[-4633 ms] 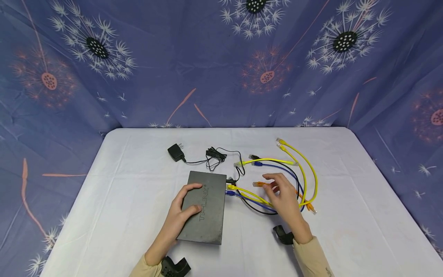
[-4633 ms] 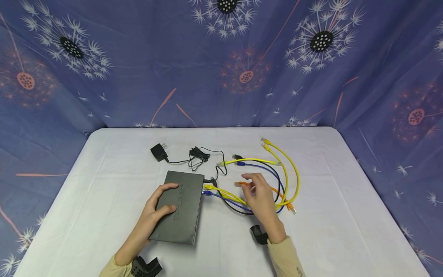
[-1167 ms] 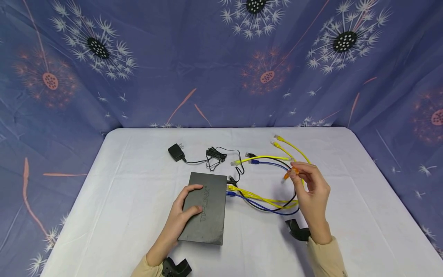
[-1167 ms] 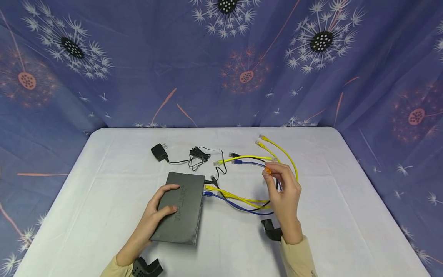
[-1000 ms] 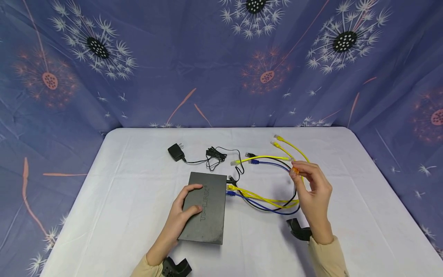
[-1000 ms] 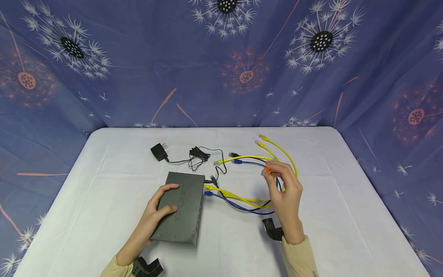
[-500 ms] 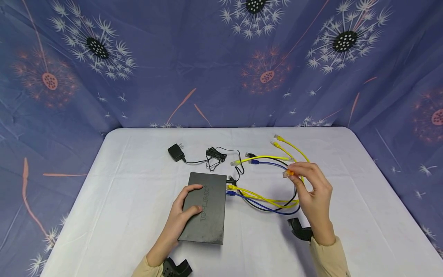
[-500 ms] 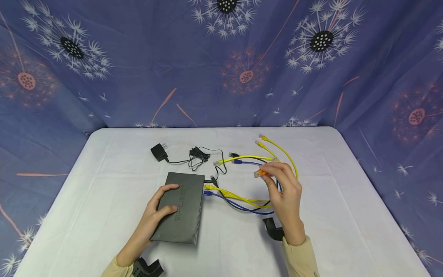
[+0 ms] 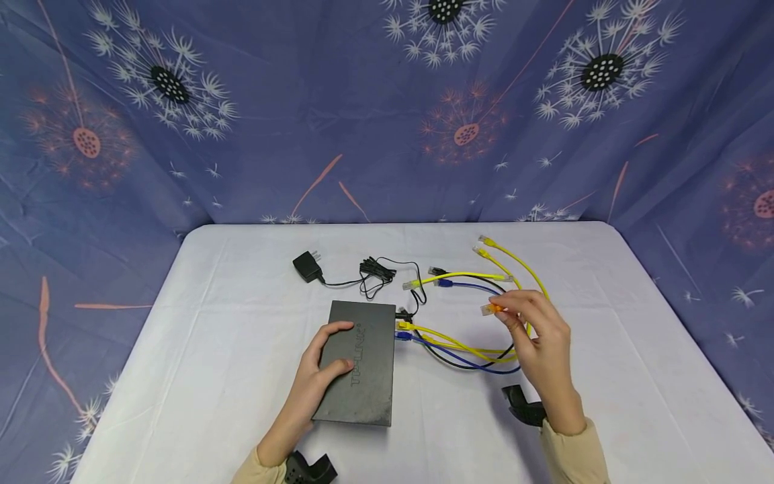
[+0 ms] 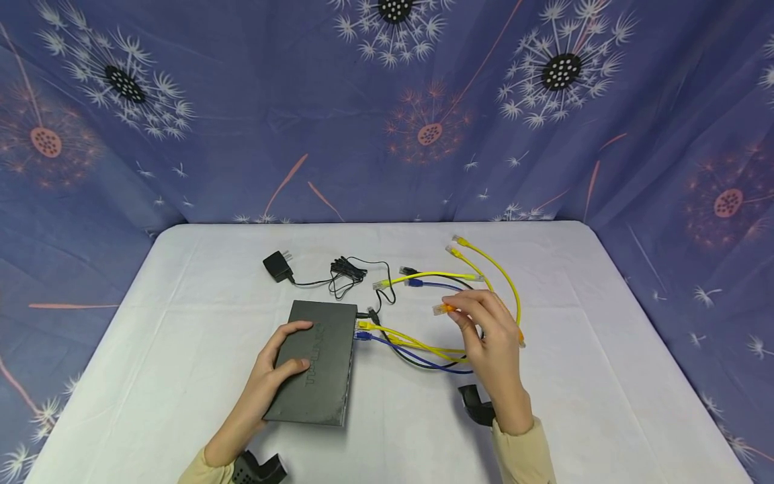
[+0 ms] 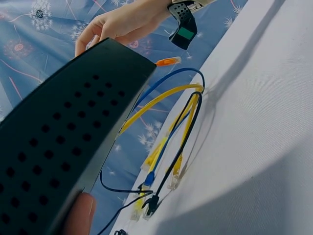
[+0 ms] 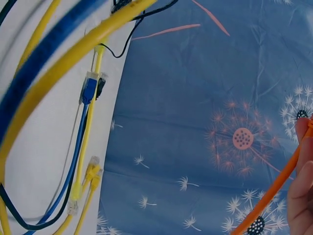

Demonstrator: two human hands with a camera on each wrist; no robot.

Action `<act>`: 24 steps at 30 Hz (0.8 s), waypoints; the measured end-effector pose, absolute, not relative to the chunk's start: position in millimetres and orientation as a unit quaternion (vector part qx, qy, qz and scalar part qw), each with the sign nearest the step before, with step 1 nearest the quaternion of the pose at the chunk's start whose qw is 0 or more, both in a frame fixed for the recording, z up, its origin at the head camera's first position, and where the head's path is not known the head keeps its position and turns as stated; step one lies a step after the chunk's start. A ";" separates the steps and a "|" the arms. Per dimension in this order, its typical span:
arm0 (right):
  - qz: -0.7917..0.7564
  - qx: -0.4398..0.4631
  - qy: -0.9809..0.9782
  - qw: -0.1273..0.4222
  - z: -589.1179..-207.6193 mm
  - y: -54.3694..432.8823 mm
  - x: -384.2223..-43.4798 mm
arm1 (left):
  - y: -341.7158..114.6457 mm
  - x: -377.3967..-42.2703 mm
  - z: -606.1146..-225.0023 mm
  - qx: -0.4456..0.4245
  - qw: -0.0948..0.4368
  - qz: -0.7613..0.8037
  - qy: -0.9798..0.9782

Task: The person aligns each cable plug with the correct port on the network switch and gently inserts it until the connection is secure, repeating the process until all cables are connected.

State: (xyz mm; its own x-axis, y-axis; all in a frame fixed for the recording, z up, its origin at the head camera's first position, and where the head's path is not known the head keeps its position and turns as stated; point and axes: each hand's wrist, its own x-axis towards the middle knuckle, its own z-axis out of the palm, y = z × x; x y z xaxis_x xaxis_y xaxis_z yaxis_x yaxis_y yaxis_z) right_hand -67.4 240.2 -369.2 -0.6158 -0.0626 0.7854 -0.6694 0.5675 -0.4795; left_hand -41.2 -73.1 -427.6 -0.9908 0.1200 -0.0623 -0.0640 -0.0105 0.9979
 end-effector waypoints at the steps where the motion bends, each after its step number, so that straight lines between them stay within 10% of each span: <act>1: 0.402 0.230 -0.803 0.375 -369.5 239.5 -67.4 | -73.0 -41.2 -427.5 0.020 0.064 0.711 0.700; 24: 0.396 0.269 -0.820 0.315 -387.8 221.0 -55.6 | -72.2 -37.4 -425.5 0.010 0.076 0.723 0.686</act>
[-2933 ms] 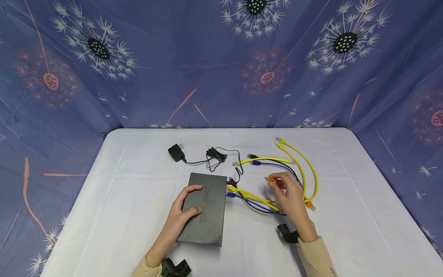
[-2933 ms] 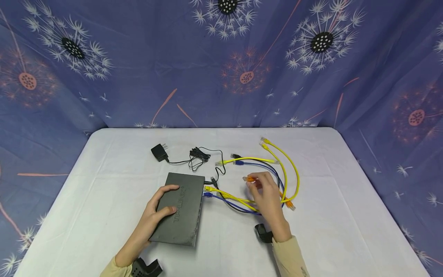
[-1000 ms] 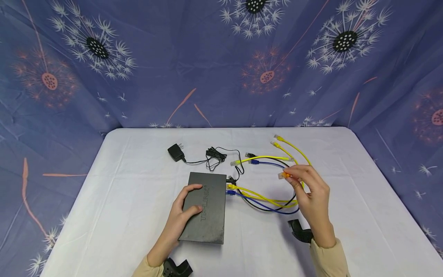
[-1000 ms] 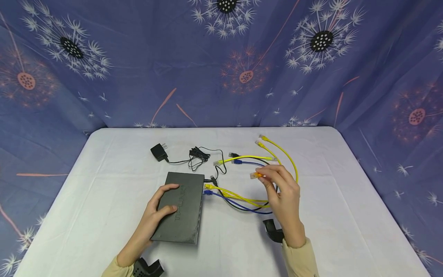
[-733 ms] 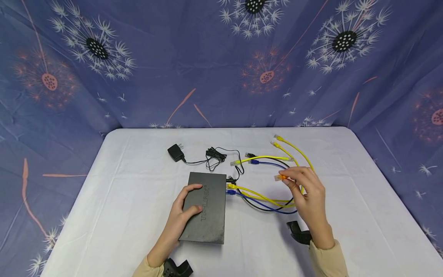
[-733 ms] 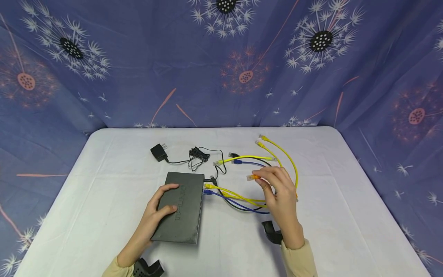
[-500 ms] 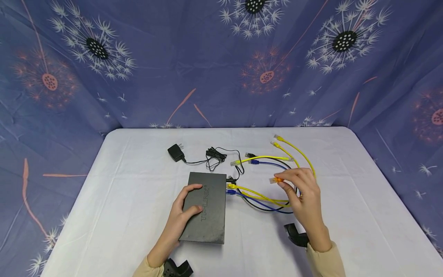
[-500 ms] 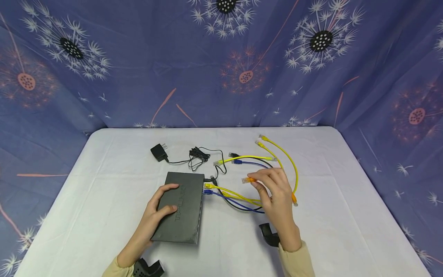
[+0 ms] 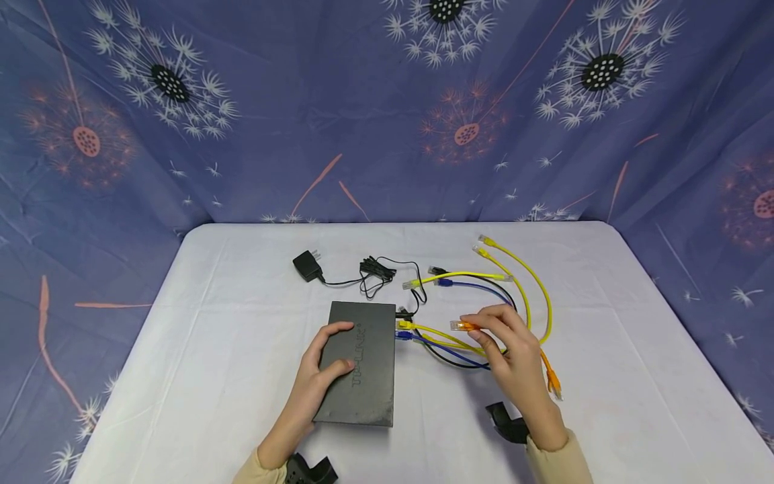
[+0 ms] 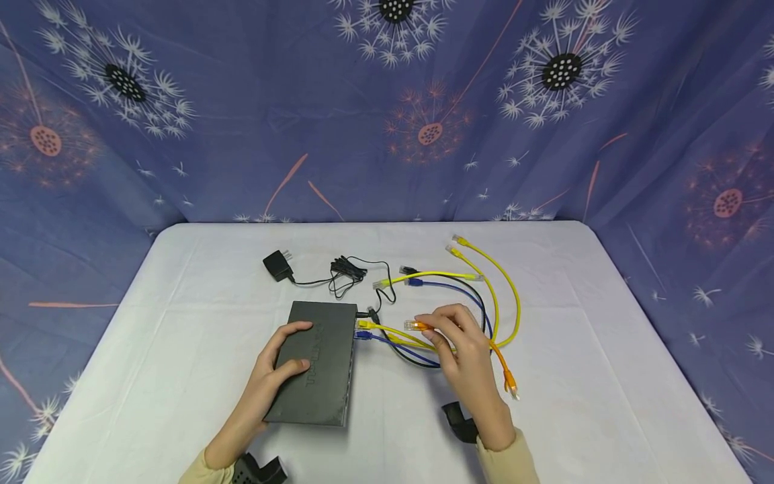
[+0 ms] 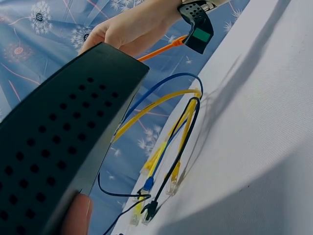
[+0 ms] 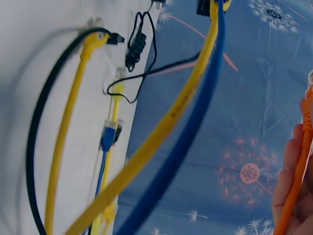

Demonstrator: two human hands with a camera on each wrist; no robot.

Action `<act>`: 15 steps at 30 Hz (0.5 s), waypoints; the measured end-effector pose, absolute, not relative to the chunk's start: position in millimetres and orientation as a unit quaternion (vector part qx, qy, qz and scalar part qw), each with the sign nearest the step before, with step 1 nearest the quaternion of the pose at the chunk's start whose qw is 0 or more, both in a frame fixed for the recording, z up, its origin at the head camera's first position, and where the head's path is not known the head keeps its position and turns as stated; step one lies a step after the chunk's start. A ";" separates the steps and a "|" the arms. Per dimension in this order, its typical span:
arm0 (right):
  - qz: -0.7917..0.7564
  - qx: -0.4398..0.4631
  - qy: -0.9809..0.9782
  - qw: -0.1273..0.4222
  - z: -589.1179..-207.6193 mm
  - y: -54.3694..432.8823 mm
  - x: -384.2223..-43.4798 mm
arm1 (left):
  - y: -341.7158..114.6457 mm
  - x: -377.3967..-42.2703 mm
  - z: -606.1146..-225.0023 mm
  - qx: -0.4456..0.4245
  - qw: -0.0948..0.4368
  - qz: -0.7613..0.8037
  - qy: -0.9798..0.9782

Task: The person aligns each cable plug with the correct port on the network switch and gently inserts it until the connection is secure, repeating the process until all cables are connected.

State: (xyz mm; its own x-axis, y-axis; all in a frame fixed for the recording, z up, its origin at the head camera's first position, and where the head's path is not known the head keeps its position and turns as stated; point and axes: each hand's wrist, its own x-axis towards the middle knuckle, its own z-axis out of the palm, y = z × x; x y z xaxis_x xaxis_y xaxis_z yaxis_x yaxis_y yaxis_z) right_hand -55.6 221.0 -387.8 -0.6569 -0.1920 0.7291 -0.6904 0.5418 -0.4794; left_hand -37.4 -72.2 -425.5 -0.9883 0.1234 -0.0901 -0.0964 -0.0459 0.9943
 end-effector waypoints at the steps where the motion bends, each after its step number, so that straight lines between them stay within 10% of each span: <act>1: 0.399 0.269 -0.819 0.313 -388.7 220.1 -55.2 | -72.1 -37.2 -425.6 0.009 0.076 0.724 0.686; 15: 0.432 0.256 -0.815 0.289 -396.7 205.7 -50.1 | -71.6 -33.8 -424.7 0.005 0.074 0.727 0.682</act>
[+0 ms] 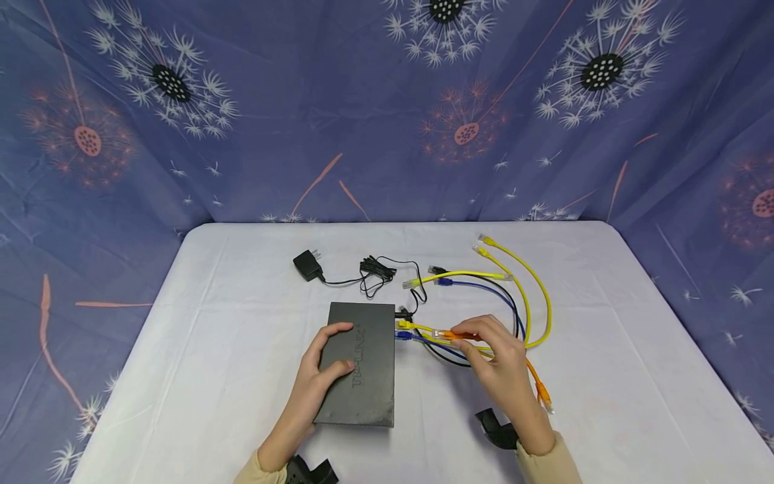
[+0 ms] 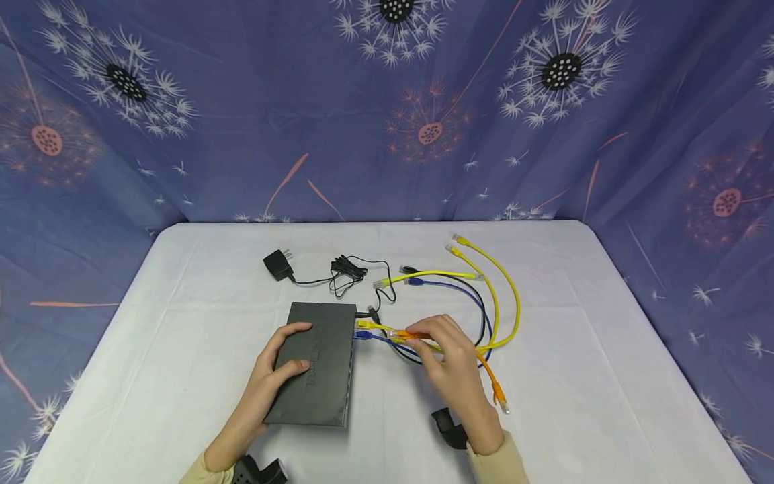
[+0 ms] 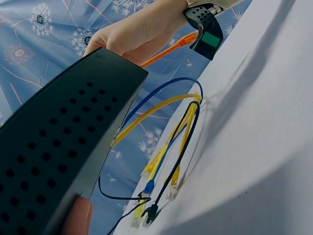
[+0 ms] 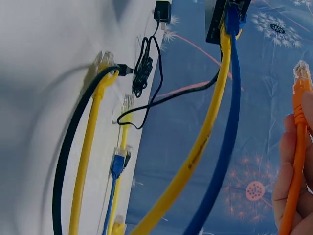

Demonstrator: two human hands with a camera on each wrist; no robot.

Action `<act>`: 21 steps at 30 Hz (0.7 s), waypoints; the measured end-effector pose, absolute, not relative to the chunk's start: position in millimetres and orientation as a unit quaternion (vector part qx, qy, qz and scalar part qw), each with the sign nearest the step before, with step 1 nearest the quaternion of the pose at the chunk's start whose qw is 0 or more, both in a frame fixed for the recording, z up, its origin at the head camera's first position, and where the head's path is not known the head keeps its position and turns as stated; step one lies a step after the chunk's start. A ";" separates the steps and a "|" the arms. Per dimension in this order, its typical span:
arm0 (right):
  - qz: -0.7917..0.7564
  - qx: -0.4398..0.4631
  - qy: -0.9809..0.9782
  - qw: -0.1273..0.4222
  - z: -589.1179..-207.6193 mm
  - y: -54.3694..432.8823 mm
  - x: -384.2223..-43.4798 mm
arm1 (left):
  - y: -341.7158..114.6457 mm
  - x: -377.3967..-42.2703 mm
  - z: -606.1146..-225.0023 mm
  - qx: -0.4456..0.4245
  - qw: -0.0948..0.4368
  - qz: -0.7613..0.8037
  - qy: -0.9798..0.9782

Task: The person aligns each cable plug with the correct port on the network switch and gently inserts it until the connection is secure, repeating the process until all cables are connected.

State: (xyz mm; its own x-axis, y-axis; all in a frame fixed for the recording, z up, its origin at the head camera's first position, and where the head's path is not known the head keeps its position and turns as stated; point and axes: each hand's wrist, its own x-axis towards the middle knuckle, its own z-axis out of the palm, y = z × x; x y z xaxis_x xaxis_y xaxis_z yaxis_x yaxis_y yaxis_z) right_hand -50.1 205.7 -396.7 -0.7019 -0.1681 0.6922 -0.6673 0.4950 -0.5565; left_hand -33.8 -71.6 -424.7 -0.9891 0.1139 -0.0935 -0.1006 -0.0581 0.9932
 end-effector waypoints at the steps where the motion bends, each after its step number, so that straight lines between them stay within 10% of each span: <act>1: 0.433 0.257 -0.815 0.287 -396.9 204.4 -49.7 | -71.7 -33.4 -424.6 0.005 0.073 0.726 0.683; 21: 0.418 0.302 -0.815 0.264 -403.3 176.6 -48.3 | -74.9 -31.3 -421.2 0.004 0.066 0.730 0.681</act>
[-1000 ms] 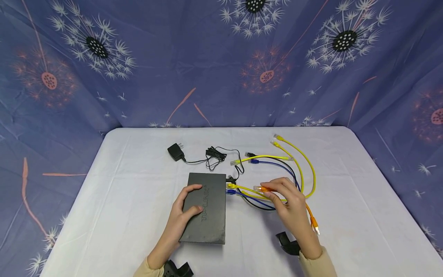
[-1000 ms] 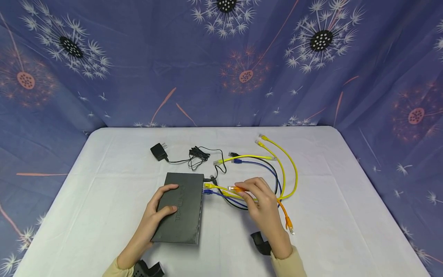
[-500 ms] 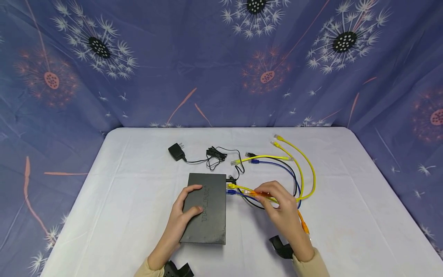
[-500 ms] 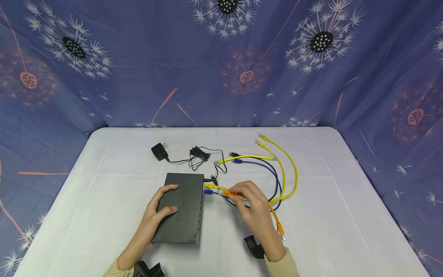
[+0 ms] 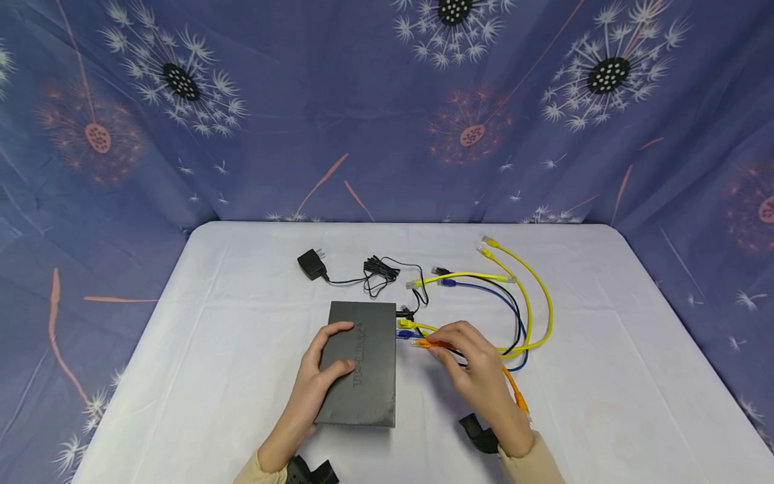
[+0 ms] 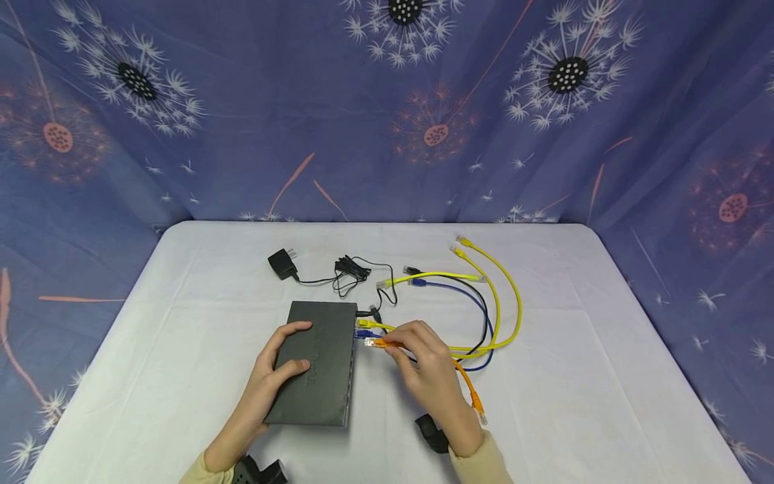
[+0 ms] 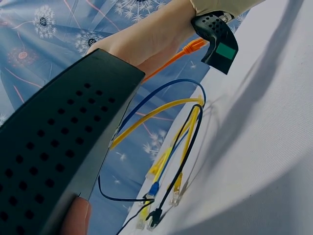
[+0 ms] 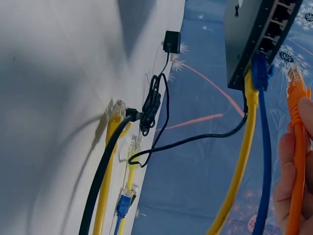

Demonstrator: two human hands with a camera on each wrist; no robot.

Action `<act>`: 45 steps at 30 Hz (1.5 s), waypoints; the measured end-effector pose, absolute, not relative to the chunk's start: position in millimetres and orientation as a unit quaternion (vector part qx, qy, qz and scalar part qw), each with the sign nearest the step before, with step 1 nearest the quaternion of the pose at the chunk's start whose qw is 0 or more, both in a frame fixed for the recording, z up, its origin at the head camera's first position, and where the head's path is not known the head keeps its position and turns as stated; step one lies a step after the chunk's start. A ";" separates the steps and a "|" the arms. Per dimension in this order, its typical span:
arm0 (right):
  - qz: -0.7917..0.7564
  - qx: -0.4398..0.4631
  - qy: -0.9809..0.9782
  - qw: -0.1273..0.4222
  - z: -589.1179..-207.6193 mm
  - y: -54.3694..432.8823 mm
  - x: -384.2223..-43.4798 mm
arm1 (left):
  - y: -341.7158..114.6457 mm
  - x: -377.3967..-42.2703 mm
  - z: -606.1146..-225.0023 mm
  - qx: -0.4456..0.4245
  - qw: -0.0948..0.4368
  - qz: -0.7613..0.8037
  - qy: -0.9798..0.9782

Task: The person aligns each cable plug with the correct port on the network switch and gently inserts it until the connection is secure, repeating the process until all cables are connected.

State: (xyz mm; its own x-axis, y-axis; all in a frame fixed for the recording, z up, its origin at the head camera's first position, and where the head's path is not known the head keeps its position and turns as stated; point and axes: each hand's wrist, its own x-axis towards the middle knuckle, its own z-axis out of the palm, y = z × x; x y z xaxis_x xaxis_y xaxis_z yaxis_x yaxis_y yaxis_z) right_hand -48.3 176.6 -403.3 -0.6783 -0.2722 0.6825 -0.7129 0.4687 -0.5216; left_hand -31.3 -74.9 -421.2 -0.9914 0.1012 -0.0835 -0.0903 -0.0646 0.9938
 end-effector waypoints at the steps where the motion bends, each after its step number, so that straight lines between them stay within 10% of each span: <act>1: 0.415 0.302 -0.816 0.265 -403.8 175.9 -48.6 | -74.8 -31.1 -421.5 0.004 0.065 0.730 0.680; 45: 0.391 0.319 -0.812 0.293 -409.0 159.7 -48.9 | -72.5 -27.8 -416.0 0.011 0.069 0.737 0.672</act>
State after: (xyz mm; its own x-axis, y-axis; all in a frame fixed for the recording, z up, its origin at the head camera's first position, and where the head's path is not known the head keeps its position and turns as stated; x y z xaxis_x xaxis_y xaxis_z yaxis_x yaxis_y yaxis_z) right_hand -48.9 159.7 -409.0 -0.6246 -0.2890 0.7255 -0.7476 0.4896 -0.4487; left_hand -27.8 -72.5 -416.0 -0.9901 0.1169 -0.0774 -0.0878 -0.0859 0.9924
